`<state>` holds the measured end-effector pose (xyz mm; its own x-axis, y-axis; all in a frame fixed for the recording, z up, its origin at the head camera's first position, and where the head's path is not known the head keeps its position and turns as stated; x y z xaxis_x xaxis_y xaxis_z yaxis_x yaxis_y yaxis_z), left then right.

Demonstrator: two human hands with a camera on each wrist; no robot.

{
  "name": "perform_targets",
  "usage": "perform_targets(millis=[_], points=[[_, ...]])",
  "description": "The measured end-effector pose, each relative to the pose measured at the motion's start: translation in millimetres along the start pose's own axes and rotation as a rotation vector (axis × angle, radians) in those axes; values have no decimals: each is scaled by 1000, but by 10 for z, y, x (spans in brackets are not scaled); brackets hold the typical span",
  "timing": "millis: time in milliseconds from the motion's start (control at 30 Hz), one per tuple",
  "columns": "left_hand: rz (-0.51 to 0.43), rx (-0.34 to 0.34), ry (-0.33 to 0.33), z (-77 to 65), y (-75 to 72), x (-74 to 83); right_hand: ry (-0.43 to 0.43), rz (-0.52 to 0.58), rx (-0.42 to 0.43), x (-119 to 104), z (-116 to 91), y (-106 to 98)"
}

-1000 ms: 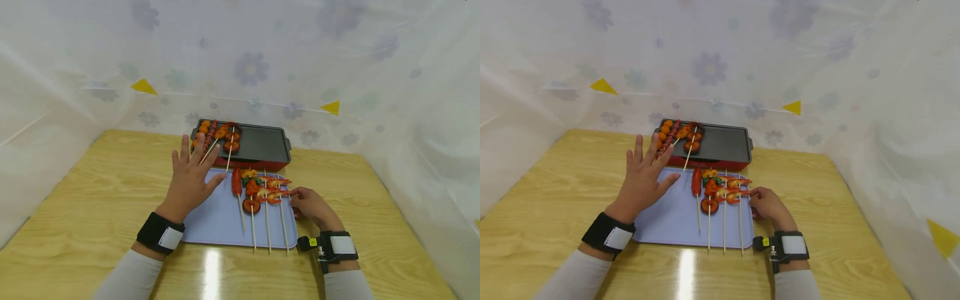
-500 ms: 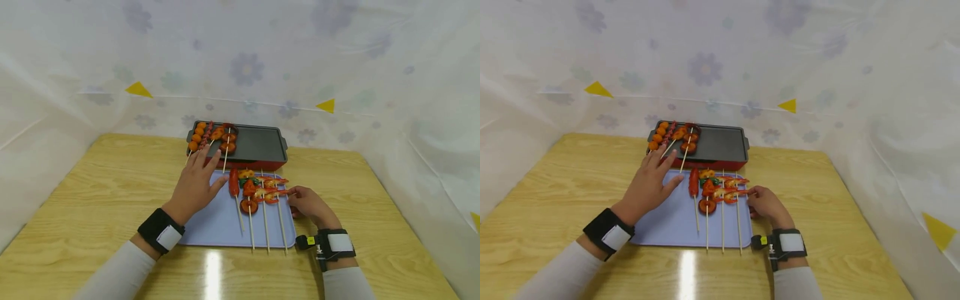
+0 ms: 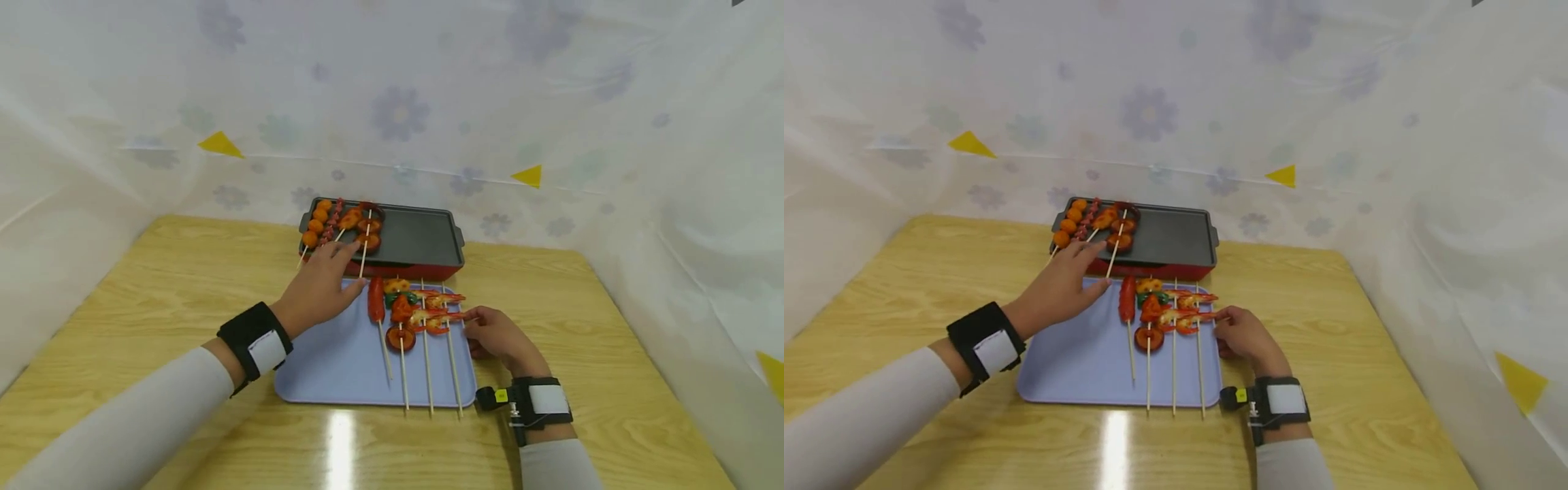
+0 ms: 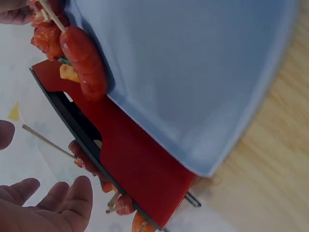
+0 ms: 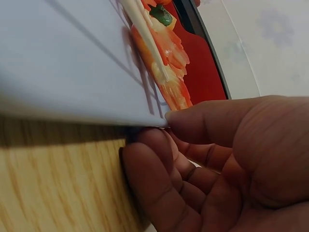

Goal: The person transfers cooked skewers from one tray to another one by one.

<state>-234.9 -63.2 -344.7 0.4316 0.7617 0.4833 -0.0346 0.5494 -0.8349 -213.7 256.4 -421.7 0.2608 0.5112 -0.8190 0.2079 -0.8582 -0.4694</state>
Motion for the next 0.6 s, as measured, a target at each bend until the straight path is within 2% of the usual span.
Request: perform_targets(millis=[133,267,367,600], points=[[-118,-3,-94,41,-15,-90,-22,17,-22,-45,45,87],[-157,0,-113,112,-15,-144,-26,29,-32,-66,57,114],[-162,-35,-146,171,-4,-171,-24,14,-21,-72,53,98],[-232,-147,-277,253,-5,-230,-30,8,-21,-93,54,81]])
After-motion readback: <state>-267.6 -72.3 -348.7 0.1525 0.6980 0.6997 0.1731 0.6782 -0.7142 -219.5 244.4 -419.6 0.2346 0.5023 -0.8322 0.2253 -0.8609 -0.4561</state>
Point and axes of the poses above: each hand's wrist, its own z-axis towards the middle knuckle, its own y-axis out of the palm, x = y × z, the point moved 4 cm from there along z, towards the middle knuckle, and after that the axes turned 4 degrees about -y, right-handed, at the moved point
